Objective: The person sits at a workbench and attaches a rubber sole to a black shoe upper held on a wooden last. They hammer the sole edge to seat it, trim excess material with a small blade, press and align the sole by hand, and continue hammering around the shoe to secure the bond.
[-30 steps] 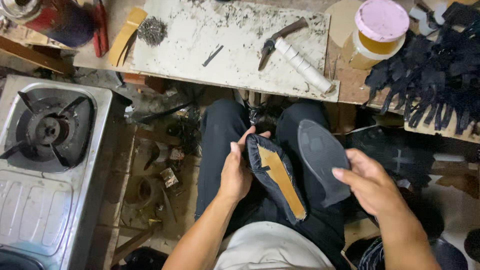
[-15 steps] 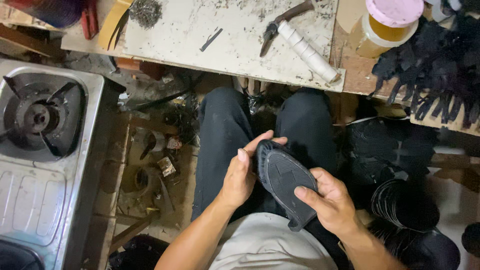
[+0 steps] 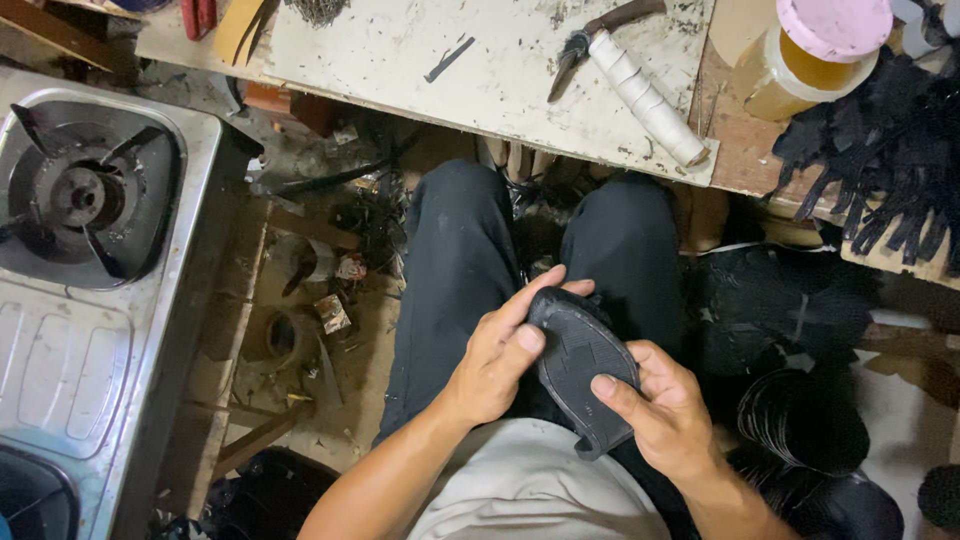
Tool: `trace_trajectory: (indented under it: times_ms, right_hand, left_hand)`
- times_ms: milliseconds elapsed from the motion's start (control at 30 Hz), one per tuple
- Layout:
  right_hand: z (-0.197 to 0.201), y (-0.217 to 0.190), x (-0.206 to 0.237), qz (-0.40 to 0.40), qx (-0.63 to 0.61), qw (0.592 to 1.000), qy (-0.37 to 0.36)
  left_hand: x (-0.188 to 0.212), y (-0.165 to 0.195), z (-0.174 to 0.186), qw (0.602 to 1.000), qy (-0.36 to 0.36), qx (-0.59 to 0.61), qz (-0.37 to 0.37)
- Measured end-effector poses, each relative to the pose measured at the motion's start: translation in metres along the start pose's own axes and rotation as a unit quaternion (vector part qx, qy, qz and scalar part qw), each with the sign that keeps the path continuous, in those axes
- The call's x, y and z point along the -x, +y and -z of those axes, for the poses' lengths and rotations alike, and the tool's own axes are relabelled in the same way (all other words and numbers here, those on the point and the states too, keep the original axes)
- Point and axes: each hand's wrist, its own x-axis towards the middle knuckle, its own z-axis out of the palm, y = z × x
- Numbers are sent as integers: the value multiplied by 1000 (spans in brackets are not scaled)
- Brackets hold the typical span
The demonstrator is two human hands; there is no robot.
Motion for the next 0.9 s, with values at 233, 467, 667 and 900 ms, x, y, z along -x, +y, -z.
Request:
trace_trajectory:
  times_ms: [233, 467, 667, 900]
  right_hand:
    - [-2, -4, 9, -12, 18, 1000, -1]
    - [-5, -1, 16, 12, 65, 998, -14]
    - [-18, -6, 27, 18, 149, 989, -10]
    - [-35, -22, 29, 107, 286, 952, -20]
  left_hand:
    - [5, 14, -6, 996, 27, -80, 30]
    - [16, 19, -8, 975, 47, -210, -48]
    - [27, 20, -7, 974, 57, -214, -55]
    - [40, 40, 15, 958, -20, -280, -57]
